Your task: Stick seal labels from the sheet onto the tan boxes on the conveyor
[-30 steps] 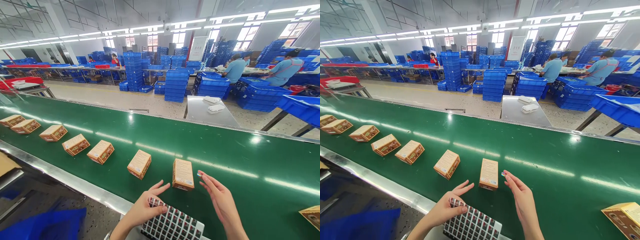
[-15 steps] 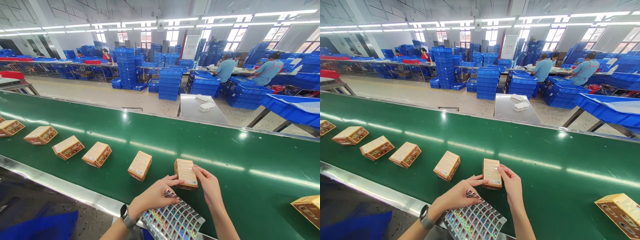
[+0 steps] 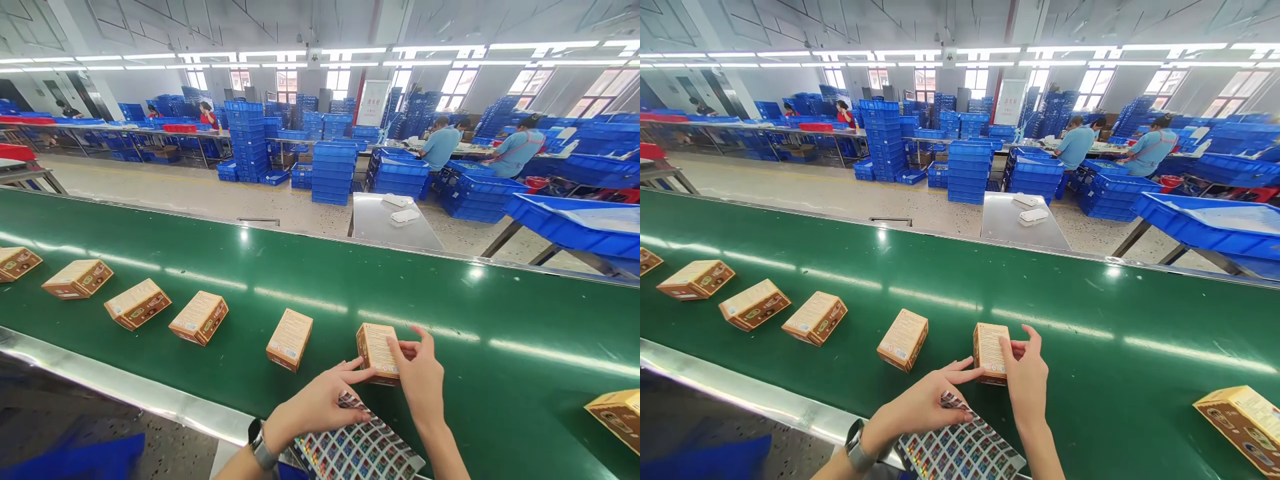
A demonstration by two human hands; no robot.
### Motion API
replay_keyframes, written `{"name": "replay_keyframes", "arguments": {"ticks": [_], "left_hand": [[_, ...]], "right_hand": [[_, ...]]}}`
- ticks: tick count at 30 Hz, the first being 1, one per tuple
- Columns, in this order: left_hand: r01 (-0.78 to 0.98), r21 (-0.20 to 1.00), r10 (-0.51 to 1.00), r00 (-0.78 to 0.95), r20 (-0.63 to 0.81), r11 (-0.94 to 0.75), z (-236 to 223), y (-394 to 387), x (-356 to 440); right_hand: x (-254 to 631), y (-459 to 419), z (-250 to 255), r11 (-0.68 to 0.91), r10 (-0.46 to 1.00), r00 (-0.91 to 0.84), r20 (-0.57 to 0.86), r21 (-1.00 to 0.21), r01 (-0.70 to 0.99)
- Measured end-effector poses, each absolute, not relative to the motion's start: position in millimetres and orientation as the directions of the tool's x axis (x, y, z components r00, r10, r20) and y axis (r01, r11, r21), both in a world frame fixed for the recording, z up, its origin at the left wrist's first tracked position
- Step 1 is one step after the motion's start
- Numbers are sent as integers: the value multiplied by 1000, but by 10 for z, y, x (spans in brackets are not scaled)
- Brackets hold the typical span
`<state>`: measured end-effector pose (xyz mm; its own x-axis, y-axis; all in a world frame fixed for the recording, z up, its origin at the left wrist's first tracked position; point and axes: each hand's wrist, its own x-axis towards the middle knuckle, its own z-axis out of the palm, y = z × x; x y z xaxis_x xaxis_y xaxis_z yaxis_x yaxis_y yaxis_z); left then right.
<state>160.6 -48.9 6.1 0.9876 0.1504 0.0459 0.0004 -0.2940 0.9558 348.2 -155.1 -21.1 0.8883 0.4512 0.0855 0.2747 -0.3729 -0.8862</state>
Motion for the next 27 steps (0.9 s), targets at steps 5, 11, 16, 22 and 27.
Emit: {"name": "replay_keyframes", "arguments": {"ticks": [5,11,16,22,27], "left_hand": [[152,968,345,935,-77,-198,204,-541,1267],[338,940,674,707,-215,-54,264,-446,818],[339,940,712,669,-211,-40,342,-415,734],[322,945,687,698,-200,-52,365,-451,785],[329,944,721,655,-225,-5,270,-412,747]], "right_hand": [[3630,-1664,-161,-465,432,896,98,-827,315],[3355,-1932,61,-191,705,615,353,-741,644],[3026,-1893,198,150,797,196,571,-502,852],[2917,-1731,158,204,768,90,634,-376,904],[2940,-1783,85,172,822,257,509,-651,740]]}}
